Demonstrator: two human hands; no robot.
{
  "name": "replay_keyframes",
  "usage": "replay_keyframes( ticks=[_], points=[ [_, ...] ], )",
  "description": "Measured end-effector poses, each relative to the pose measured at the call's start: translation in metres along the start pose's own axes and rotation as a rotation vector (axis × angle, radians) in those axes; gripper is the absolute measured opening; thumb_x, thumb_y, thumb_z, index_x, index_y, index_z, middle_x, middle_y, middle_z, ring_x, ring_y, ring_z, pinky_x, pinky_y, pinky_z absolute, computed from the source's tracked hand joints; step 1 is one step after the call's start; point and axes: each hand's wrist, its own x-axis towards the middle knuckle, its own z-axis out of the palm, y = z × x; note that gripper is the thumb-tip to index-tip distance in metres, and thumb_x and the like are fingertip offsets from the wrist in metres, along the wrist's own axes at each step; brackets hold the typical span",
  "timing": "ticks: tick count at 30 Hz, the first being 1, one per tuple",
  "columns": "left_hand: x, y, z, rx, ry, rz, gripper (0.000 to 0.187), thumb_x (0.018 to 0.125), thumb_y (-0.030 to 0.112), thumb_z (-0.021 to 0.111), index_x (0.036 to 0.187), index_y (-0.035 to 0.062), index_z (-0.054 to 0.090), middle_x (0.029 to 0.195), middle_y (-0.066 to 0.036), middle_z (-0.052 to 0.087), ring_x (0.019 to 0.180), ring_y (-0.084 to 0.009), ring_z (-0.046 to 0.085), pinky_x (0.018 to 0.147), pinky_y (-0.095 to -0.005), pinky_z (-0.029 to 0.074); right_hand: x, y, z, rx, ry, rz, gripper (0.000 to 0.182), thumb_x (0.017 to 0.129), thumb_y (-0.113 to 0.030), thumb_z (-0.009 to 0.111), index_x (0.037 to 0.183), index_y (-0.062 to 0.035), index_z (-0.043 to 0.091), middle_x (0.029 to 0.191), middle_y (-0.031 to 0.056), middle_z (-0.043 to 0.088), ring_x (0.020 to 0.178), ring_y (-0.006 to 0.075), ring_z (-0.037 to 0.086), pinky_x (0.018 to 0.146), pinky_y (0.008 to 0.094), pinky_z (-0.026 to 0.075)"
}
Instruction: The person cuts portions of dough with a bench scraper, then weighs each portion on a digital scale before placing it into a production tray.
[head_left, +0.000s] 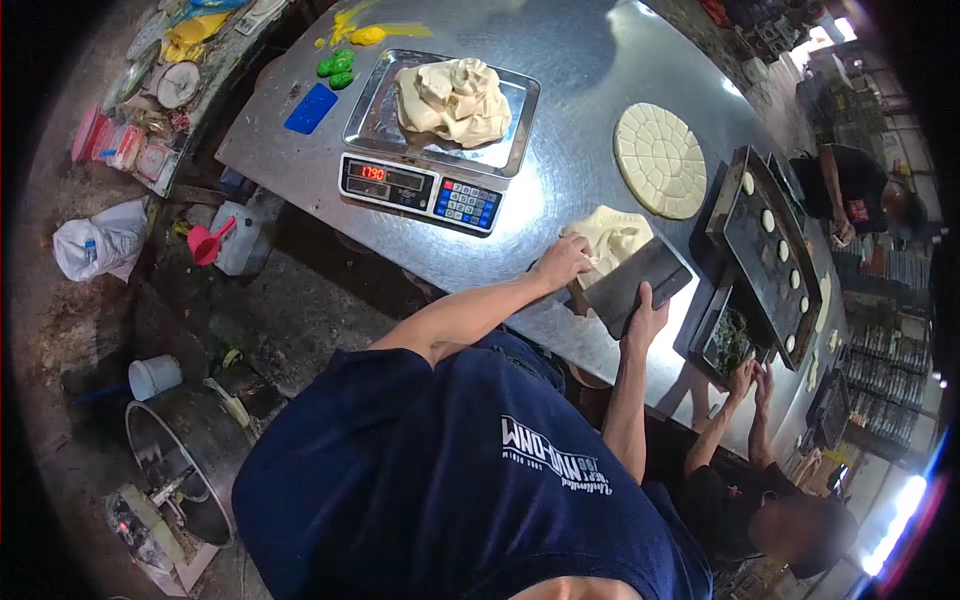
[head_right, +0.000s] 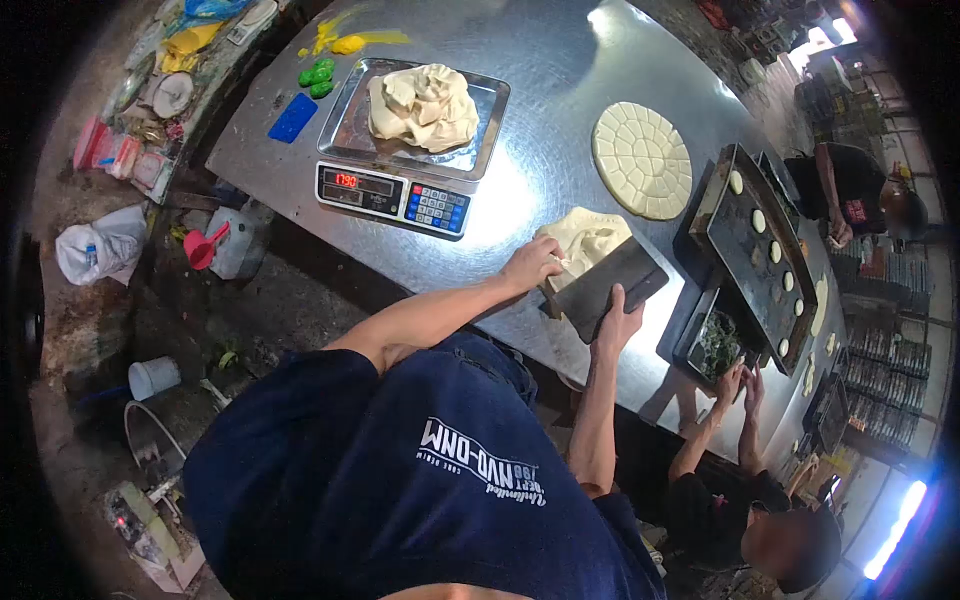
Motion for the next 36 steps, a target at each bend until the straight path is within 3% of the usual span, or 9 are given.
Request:
replay_keyframes(
  ticks=[11,15,18,20,23,25,26,33,36],
  points=[
    [-0.021,0.024,-0.048,-0.046,0.039,-0.158,0.02,0.089,0.021,0.074,0.101,0.0042,0.073,0.082,-0.01,0.068,0.072,-0.0206,0.067,0.068,-0.033,0.053,-0.022,0.046,0.039,-0.244,-0.11,-0.251,0.052,0.093,-0.022,0.071,0.13,0.0105,0.054,0.122,0.0197,0.065,0.108,0.0282,0.062,0.096,0.0396,0.048],
    [-0.005,0.042,-0.072,-0.382,0.203,-0.303,0.02,0.094,0.023,0.072,0.101,0.004,0.074,0.091,-0.007,0.073,0.069,-0.0134,0.066,0.066,-0.0293,0.052,-0.036,0.029,0.042,-0.467,-0.587,0.034,0.051,0.092,-0.023,0.072,0.128,0.0104,0.057,0.114,0.0217,0.069,0.106,0.0298,0.065,0.096,0.0388,0.049],
    [0.03,0.066,-0.128,-0.096,0.416,0.026,0.03,0.095,0.029,0.072,0.11,0.0033,0.068,0.103,-0.011,0.07,0.092,-0.0223,0.069,0.08,-0.0347,0.055,-0.036,0.019,0.042,-0.412,-0.524,-0.118,0.049,0.093,-0.025,0.072,0.125,0.0081,0.059,0.114,0.0177,0.07,0.104,0.0257,0.064,0.094,0.0387,0.049],
    [0.056,0.06,-0.167,0.159,0.562,0.245,0.05,0.093,0.031,0.071,0.132,0.0047,0.055,0.126,-0.017,0.06,0.121,-0.0341,0.055,0.105,-0.0437,0.044,-0.024,0.016,0.037,-0.332,-0.341,-0.087,0.046,0.093,-0.027,0.071,0.123,0.0061,0.06,0.107,0.0117,0.068,0.099,0.0208,0.061,0.091,0.0356,0.049],
    [0.073,0.043,-0.221,0.609,0.647,0.182,0.061,0.092,0.031,0.067,0.144,0.0043,0.049,0.153,-0.018,0.038,0.141,-0.0372,0.034,0.116,-0.0553,0.027,0.03,0.018,0.024,-0.321,-0.101,-0.214,0.047,0.094,-0.024,0.07,0.131,0.0013,0.054,0.101,0.006,0.057,0.09,0.0172,0.056,0.085,0.0348,0.048],
    [0.063,0.029,-0.24,0.971,0.38,-0.114,0.065,0.089,0.03,0.069,0.146,0.006,0.048,0.161,-0.015,0.03,0.145,-0.0355,0.028,0.116,-0.0604,0.022,0.049,0.007,0.023,-0.491,0.028,-0.357,0.05,0.095,-0.022,0.069,0.135,0.001,0.05,0.108,0.0097,0.059,0.096,0.0199,0.057,0.088,0.0354,0.048],
    [0.057,0.023,-0.244,0.969,0.37,-0.073,0.06,0.089,0.028,0.07,0.143,0.0087,0.053,0.16,-0.013,0.035,0.143,-0.0363,0.033,0.113,-0.0656,0.021,0.052,0.002,0.03,-0.47,-0.011,-0.332,0.05,0.095,-0.022,0.068,0.135,0.0009,0.05,0.109,0.0109,0.059,0.097,0.0206,0.057,0.089,0.0357,0.048],
    [-0.011,0.016,-0.251,0.545,0.603,0.025,0.031,0.089,0.02,0.069,0.119,0.0095,0.07,0.13,-0.01,0.061,0.127,-0.0335,0.052,0.111,-0.0507,0.034,-0.002,-0.068,0.159,-0.382,-0.56,-0.311,0.033,0.1,-0.015,0.059,0.13,-0.0009,0.056,0.111,0.0131,0.066,0.105,0.0214,0.063,0.09,0.0362,0.051],
    [-0.027,-0.001,-0.258,0.582,0.521,-0.032,0.018,0.088,0.017,0.069,0.103,0.0068,0.073,0.112,-0.009,0.069,0.111,-0.0306,0.061,0.107,-0.0472,0.039,-0.019,-0.077,0.235,-0.368,-0.926,-0.593,0.034,0.095,-0.007,0.062,0.129,-0.0034,0.057,0.116,0.0163,0.064,0.112,0.0283,0.063,0.094,0.0379,0.052]
  ],
)
